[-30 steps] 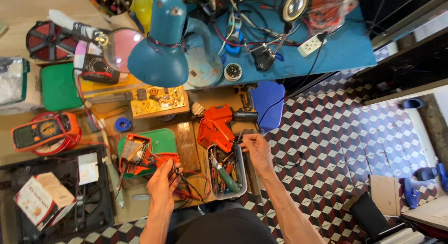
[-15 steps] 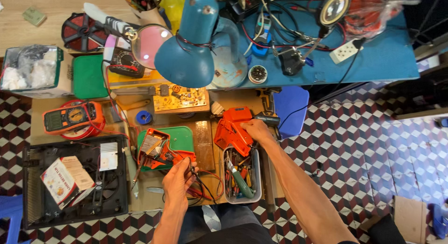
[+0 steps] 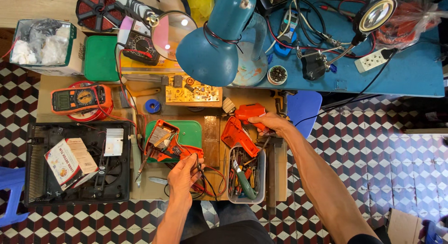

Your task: The person disassembles an orange handheld device, uses a heat gun on its internal components, and manipulates wires with pliers and a screwdriver. The person works at a cluttered bench with various tools and electronic parts visible.

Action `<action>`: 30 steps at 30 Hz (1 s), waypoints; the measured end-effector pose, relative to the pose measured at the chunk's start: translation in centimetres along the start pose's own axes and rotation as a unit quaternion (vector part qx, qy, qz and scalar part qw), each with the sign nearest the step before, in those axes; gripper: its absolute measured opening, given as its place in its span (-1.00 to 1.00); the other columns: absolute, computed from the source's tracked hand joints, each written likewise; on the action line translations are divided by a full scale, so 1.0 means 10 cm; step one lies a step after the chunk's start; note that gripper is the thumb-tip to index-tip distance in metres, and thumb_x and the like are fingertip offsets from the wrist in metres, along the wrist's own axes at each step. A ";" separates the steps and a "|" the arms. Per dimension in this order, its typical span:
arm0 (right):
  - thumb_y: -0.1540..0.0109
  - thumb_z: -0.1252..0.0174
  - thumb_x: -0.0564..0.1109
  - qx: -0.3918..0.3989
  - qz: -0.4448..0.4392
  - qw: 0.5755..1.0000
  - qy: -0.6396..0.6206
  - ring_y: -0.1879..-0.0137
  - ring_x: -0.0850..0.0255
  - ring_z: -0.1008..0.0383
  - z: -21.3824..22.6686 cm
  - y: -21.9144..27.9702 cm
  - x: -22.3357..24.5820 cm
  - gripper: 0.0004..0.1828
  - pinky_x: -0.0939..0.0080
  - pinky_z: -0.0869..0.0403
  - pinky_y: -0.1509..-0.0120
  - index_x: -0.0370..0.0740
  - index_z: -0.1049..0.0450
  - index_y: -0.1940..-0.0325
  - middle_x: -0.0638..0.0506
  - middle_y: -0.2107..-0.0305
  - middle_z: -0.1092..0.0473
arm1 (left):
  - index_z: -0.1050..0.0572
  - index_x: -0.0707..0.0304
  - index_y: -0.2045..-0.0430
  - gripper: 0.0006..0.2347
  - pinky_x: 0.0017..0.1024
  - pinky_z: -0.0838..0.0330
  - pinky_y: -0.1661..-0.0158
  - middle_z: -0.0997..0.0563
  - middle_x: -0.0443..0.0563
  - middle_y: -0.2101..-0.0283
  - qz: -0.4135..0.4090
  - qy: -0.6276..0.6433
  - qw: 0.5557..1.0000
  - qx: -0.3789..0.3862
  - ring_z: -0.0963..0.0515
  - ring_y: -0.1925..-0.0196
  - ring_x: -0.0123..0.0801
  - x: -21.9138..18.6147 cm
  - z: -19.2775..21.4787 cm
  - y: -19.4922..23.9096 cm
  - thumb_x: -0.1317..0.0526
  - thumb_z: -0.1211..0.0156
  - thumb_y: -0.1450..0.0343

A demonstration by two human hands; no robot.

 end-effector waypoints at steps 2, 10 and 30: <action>-0.14 -0.34 0.13 -0.010 0.004 1.000 -0.009 0.54 0.29 -0.36 -0.03 0.14 0.08 -0.63 0.26 -0.40 0.41 -0.25 -0.62 0.30 0.10 0.63 -0.38 | -0.58 0.30 0.18 -0.77 -0.54 -0.53 0.27 -0.72 0.02 0.24 -0.003 -0.001 1.000 0.006 -0.68 0.28 -0.43 0.00 -0.01 -0.01 0.14 -0.27 -0.42; -0.26 -0.25 0.08 -0.105 0.125 0.986 -0.032 0.51 0.32 -0.30 -0.01 1.56 0.30 -0.60 0.30 -0.34 0.35 -0.31 -0.45 0.43 0.08 0.63 -0.30 | -0.57 0.38 0.20 -0.78 -0.51 -0.55 0.32 -0.71 0.04 0.29 -0.032 0.050 0.998 0.022 -0.70 0.35 -0.42 0.06 0.00 -0.06 0.18 -0.26 -0.43; -0.17 -0.29 -0.13 -0.063 0.221 0.970 -0.084 0.56 0.26 -0.46 -1.63 2.46 0.27 -0.72 0.24 -0.47 0.51 -0.36 -0.47 0.14 -0.01 0.62 -0.44 | -0.47 0.42 0.02 -0.69 -0.46 -0.56 0.18 -0.61 0.00 0.23 -0.106 0.013 0.994 -0.014 -0.58 0.26 -0.48 0.04 0.05 0.06 0.22 -0.22 -0.42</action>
Point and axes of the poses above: each hand's wrist, its own y-axis away from the middle knuckle, its own z-axis out of the back of the hand, x = y × z, the point moved 8 cm from there along -y, towards the middle knuckle
